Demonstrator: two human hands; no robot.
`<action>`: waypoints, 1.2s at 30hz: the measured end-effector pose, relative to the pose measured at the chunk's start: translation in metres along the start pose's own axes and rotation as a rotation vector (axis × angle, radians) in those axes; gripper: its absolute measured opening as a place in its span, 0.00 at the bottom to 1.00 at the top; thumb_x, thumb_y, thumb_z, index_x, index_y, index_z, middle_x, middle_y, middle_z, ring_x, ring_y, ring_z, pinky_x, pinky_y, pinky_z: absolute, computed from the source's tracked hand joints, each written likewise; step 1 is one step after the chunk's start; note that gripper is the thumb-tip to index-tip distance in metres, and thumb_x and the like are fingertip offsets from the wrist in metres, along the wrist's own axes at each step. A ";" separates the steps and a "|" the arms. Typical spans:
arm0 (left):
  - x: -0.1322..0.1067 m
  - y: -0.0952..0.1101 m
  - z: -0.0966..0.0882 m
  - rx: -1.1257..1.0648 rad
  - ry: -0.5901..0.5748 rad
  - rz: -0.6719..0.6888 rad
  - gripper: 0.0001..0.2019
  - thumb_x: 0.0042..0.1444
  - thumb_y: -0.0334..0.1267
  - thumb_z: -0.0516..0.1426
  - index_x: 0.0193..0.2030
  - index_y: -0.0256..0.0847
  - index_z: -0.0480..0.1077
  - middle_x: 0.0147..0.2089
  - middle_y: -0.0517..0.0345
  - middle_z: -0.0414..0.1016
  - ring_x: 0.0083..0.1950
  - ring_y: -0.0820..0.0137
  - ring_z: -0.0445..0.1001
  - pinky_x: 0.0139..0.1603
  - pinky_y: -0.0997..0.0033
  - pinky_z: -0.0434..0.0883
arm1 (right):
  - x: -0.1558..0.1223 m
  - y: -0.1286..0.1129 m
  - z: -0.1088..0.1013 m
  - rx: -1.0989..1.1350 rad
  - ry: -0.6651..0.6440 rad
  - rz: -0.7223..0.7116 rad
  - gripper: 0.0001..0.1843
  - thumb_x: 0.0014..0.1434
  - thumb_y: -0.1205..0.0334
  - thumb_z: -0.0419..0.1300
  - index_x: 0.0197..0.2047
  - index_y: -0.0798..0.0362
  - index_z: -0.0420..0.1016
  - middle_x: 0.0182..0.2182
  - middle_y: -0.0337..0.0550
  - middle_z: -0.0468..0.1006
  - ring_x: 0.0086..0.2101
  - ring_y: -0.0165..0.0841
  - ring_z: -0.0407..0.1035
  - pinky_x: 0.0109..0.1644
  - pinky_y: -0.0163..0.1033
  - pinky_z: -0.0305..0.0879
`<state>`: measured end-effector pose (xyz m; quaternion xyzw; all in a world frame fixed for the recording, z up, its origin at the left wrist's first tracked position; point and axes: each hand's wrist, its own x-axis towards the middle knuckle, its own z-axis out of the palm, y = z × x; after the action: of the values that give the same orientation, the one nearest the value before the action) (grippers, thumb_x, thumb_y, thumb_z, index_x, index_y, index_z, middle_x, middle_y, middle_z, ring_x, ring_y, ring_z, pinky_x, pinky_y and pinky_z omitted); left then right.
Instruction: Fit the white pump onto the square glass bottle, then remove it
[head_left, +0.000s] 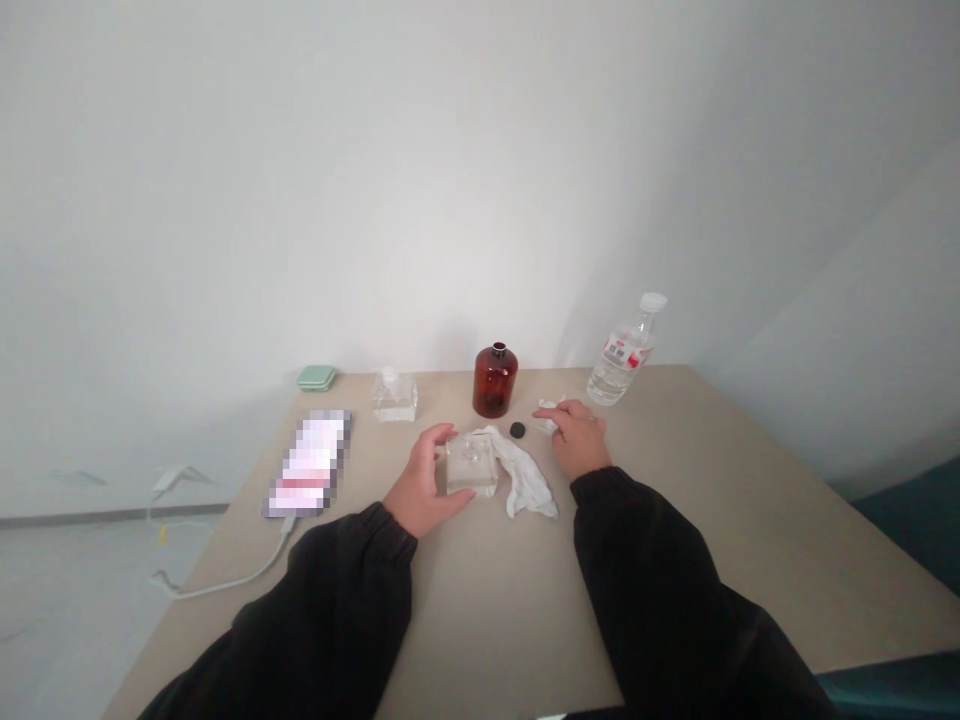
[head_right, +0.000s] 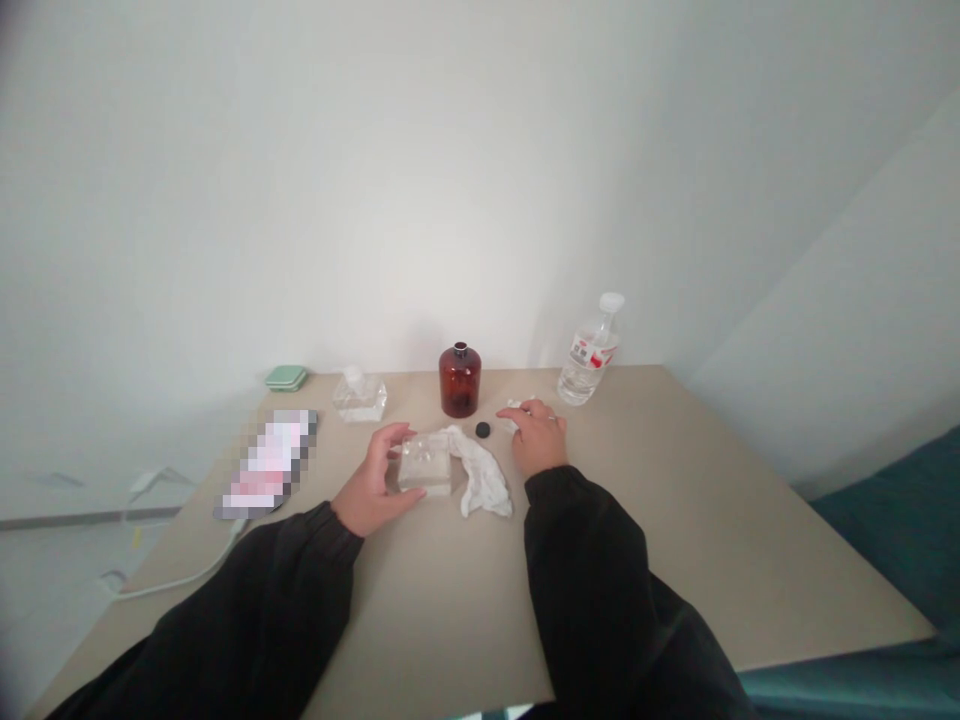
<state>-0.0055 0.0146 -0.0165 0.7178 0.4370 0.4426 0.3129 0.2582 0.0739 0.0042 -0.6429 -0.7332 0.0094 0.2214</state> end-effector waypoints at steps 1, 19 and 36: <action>0.000 0.000 0.000 0.005 0.004 0.002 0.39 0.44 0.33 0.63 0.61 0.42 0.49 0.59 0.44 0.60 0.60 0.55 0.63 0.61 0.48 0.60 | 0.000 0.000 0.001 -0.002 -0.007 0.007 0.29 0.50 0.79 0.50 0.48 0.44 0.79 0.46 0.47 0.72 0.49 0.42 0.65 0.50 0.48 0.54; -0.019 0.002 0.001 0.090 0.055 -0.016 0.38 0.47 0.33 0.63 0.62 0.44 0.49 0.62 0.44 0.58 0.63 0.53 0.61 0.60 0.45 0.63 | -0.003 -0.003 -0.007 -0.133 -0.063 0.033 0.22 0.56 0.75 0.52 0.44 0.42 0.80 0.45 0.49 0.71 0.46 0.42 0.64 0.47 0.46 0.53; -0.084 0.014 -0.038 0.698 0.050 0.058 0.23 0.55 0.35 0.56 0.58 0.39 0.58 0.58 0.43 0.65 0.61 0.53 0.64 0.61 0.44 0.63 | -0.005 -0.002 -0.007 -0.084 -0.054 0.070 0.20 0.54 0.74 0.54 0.43 0.43 0.80 0.43 0.49 0.70 0.46 0.44 0.63 0.47 0.48 0.53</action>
<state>-0.0545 -0.0643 -0.0197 0.7825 0.5490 0.2927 0.0253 0.2596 0.0671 0.0095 -0.6765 -0.7156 0.0039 0.1738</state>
